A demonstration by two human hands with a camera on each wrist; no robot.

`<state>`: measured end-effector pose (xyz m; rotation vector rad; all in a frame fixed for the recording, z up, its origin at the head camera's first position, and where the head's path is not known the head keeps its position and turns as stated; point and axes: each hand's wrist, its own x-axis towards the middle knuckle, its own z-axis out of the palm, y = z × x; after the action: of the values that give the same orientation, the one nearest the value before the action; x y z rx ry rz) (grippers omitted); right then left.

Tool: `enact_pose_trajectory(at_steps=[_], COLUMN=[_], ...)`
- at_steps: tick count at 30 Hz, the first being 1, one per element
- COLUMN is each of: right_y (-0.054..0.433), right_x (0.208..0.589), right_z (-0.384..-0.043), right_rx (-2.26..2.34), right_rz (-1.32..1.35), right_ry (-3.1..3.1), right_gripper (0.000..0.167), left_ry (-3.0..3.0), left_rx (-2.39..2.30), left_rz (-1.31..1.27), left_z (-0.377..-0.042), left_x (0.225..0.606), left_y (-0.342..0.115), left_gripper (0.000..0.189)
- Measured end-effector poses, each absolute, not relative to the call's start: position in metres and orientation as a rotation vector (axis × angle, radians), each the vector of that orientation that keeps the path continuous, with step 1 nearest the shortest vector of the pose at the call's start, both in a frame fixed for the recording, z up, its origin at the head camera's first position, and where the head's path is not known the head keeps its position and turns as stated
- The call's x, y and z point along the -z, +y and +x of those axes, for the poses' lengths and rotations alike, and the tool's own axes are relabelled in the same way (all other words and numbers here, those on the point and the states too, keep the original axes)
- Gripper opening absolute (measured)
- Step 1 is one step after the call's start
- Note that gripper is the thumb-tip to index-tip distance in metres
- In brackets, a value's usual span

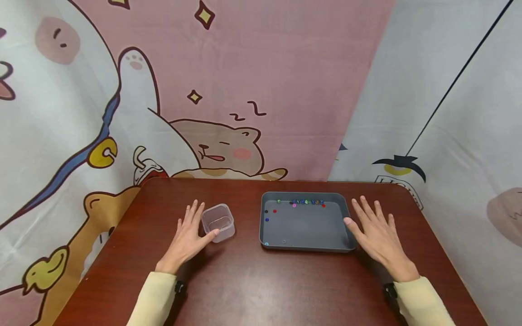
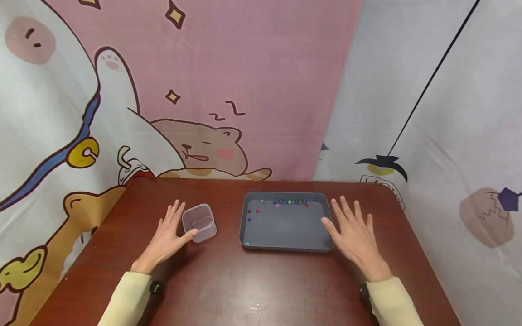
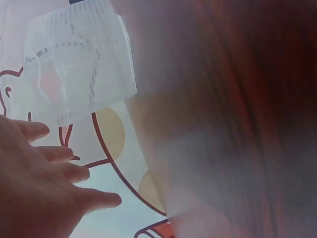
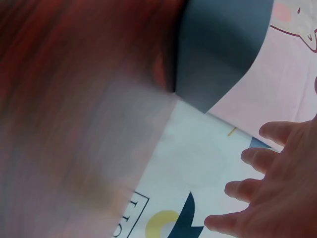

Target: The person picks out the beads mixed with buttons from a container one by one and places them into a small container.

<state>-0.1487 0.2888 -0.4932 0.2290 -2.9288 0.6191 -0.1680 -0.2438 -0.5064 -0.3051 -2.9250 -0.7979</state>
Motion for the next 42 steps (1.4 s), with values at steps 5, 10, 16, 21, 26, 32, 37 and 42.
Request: enact_pose_trajectory(at_steps=[5,10,16,21,26,32,37,42], right_y=[0.277,0.268,0.258,0.249,0.241,0.229,0.217,0.206], right_x=[0.489,0.486,0.484,0.480,0.473,0.462,0.451,0.444], right_z=[-0.152,-0.155,-0.159,-0.163,-0.166,-0.174,-0.181,-0.190], right_rx=[-0.628,-0.615,-0.621,-0.623,-0.656,-0.669,-0.656,-0.677], right_rz=[0.262,0.289,0.324,0.365,0.412,0.497,0.568,0.628], right_ry=[-2.908,-2.884,-2.853,-2.845,-2.829,-2.806,-2.807,-2.805], right_gripper=[0.074,0.074,0.075,0.075,0.073,0.072,0.072,0.071], left_ry=[-2.950,-2.950,-2.932,-2.951,-2.948,-2.919,-2.900,-2.904], left_rx=[0.873,0.914,0.949,1.004,1.042,1.068,1.048,1.064], left_rz=[-0.300,-0.288,-0.279,-0.246,-0.256,-0.303,-0.344,-0.347], left_z=[-0.173,-0.177,-0.179,-0.179,-0.178,-0.179,-0.180,-0.180], left_x=[0.509,0.513,0.514,0.514,0.515,0.516,0.515,0.513], left_y=[-0.241,-0.239,-0.238,-0.238,-0.238,-0.238,-0.237,-0.237], left_gripper=[0.106,0.108,0.105,0.104,0.107,0.104,0.101,0.102])
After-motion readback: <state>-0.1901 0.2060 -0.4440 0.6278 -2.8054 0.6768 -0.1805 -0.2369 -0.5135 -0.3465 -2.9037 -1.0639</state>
